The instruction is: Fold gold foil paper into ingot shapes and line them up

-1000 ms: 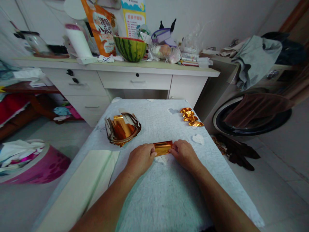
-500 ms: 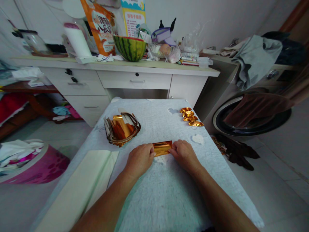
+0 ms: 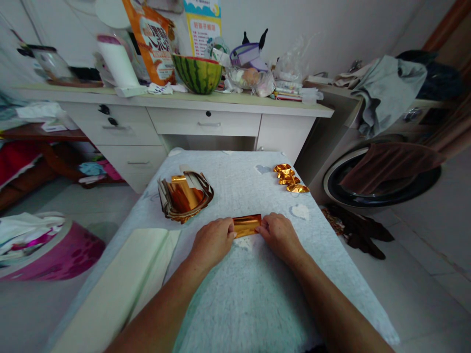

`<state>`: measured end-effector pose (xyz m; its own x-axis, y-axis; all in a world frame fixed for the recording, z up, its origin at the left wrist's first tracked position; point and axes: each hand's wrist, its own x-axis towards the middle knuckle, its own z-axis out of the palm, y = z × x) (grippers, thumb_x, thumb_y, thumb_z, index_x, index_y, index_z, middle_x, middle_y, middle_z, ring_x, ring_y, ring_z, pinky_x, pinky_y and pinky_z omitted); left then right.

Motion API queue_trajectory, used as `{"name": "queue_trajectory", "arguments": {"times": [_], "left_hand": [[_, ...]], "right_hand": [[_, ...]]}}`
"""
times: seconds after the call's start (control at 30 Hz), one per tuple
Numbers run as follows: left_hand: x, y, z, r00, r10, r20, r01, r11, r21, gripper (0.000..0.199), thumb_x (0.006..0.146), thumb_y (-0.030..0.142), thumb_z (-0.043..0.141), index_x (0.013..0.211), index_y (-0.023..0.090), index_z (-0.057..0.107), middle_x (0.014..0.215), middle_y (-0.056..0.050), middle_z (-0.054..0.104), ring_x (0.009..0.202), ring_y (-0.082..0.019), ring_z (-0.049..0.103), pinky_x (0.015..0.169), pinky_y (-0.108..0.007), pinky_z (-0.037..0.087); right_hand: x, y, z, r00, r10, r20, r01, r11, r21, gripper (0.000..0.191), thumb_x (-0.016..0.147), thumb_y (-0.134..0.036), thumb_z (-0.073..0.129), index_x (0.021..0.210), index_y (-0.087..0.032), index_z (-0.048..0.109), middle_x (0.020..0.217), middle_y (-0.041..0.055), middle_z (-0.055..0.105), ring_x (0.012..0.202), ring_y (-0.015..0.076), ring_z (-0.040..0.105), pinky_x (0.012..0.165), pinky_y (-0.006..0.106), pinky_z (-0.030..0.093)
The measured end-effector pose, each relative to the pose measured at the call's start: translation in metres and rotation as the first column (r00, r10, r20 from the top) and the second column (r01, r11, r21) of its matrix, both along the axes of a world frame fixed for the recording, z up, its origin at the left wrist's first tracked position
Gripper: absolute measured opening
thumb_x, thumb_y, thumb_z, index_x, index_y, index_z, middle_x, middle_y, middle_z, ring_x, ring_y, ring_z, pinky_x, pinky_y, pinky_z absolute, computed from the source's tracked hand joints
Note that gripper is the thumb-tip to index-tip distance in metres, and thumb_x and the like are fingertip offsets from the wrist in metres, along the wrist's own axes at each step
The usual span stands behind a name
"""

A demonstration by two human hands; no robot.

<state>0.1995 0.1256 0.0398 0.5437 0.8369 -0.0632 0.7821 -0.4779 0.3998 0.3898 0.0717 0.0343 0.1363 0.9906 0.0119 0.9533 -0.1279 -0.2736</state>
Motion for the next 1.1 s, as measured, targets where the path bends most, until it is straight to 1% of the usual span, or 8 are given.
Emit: {"name": "queue_trajectory", "arguments": {"times": [0.1, 0.23, 0.4, 0.53, 0.67, 0.77, 0.93, 1.1], "left_hand": [[-0.001, -0.001, 0.001, 1.000, 0.007, 0.022, -0.007, 1.000, -0.001, 0.003, 0.081, 0.021, 0.054, 0.083, 0.022, 0.051, 0.083, 0.000, 0.063, 0.074, -0.015, 0.057, 0.062, -0.025, 0.033], [-0.004, 0.000, 0.000, 0.997, -0.011, 0.070, 0.011, 1.000, 0.001, 0.006, 0.079, 0.019, 0.054, 0.083, 0.022, 0.051, 0.083, 0.001, 0.058, 0.074, -0.015, 0.055, 0.062, -0.024, 0.034], [-0.007, 0.004, -0.004, 0.993, -0.056, 0.107, 0.062, 0.997, -0.051, 0.007, 0.080, 0.017, 0.051, 0.079, 0.022, 0.055, 0.081, 0.001, 0.056, 0.073, -0.014, 0.055, 0.065, -0.023, 0.036], [-0.008, 0.007, -0.006, 0.989, -0.064, 0.134, 0.072, 0.996, -0.060, 0.008, 0.080, 0.018, 0.050, 0.078, 0.021, 0.057, 0.081, 0.000, 0.057, 0.074, -0.014, 0.055, 0.065, -0.024, 0.036], [-0.008, 0.008, -0.006, 0.988, -0.060, 0.139, 0.072, 0.994, -0.077, 0.009, 0.080, 0.017, 0.050, 0.078, 0.021, 0.058, 0.082, 0.000, 0.059, 0.075, -0.015, 0.055, 0.065, -0.024, 0.037], [-0.009, 0.008, -0.006, 0.986, -0.074, 0.149, 0.086, 0.993, -0.075, 0.011, 0.080, 0.016, 0.049, 0.079, 0.021, 0.058, 0.084, -0.001, 0.059, 0.076, -0.015, 0.055, 0.066, -0.024, 0.037], [-0.011, 0.008, -0.006, 0.983, -0.093, 0.160, 0.108, 0.991, -0.084, 0.014, 0.079, 0.013, 0.046, 0.081, 0.020, 0.058, 0.086, -0.002, 0.059, 0.078, -0.016, 0.055, 0.068, -0.025, 0.038], [-0.011, 0.010, -0.008, 0.978, -0.110, 0.180, 0.130, 0.986, -0.104, 0.015, 0.078, 0.012, 0.046, 0.082, 0.020, 0.058, 0.088, -0.003, 0.059, 0.080, -0.016, 0.055, 0.070, -0.025, 0.039]], "right_hand": [[0.001, 0.000, -0.001, 1.000, -0.009, -0.023, 0.009, 1.000, 0.008, 0.016, 0.084, -0.030, 0.063, 0.074, -0.019, 0.058, 0.079, 0.0044, 0.063, 0.077, 0.0188, 0.053, 0.067, 0.028, 0.030], [0.002, 0.000, -0.002, 0.996, -0.026, -0.090, 0.031, 0.998, 0.047, 0.015, 0.080, -0.027, 0.066, 0.084, -0.018, 0.055, 0.079, 0.0024, 0.061, 0.074, 0.0171, 0.051, 0.066, 0.026, 0.030], [-0.001, 0.000, -0.004, 0.992, 0.111, -0.065, -0.104, 0.989, 0.104, 0.005, 0.083, -0.016, 0.061, 0.079, -0.019, 0.058, 0.084, 0.0029, 0.061, 0.081, 0.0175, 0.050, 0.071, 0.027, 0.030], [-0.004, 0.001, -0.008, 0.976, 0.215, -0.037, -0.210, 0.972, 0.110, 0.013, 0.087, -0.012, 0.051, 0.082, -0.020, 0.061, 0.087, 0.0031, 0.062, 0.083, 0.0171, 0.049, 0.074, 0.027, 0.030], [-0.011, -0.001, -0.006, 0.980, 0.198, -0.014, -0.196, 0.975, 0.106, 0.016, 0.086, -0.010, 0.048, 0.081, -0.019, 0.061, 0.087, 0.0033, 0.061, 0.082, 0.0164, 0.050, 0.076, 0.027, 0.031], [-0.020, -0.004, 0.000, 0.989, 0.145, 0.031, -0.148, 0.982, 0.117, 0.010, 0.087, -0.021, 0.052, 0.081, -0.018, 0.059, 0.088, 0.0044, 0.061, 0.081, 0.0178, 0.049, 0.075, 0.029, 0.031], [-0.036, -0.005, 0.002, 0.993, 0.042, 0.110, -0.055, 0.992, 0.112, 0.035, 0.089, -0.051, 0.048, 0.087, -0.018, 0.059, 0.092, 0.0086, 0.060, 0.086, 0.0238, 0.049, 0.074, 0.035, 0.030], [-0.042, -0.003, -0.003, 0.989, 0.006, 0.150, -0.026, 0.992, 0.126, 0.052, 0.084, -0.066, 0.043, 0.093, -0.017, 0.059, 0.094, 0.0107, 0.059, 0.089, 0.0272, 0.049, 0.076, 0.038, 0.030]]}}
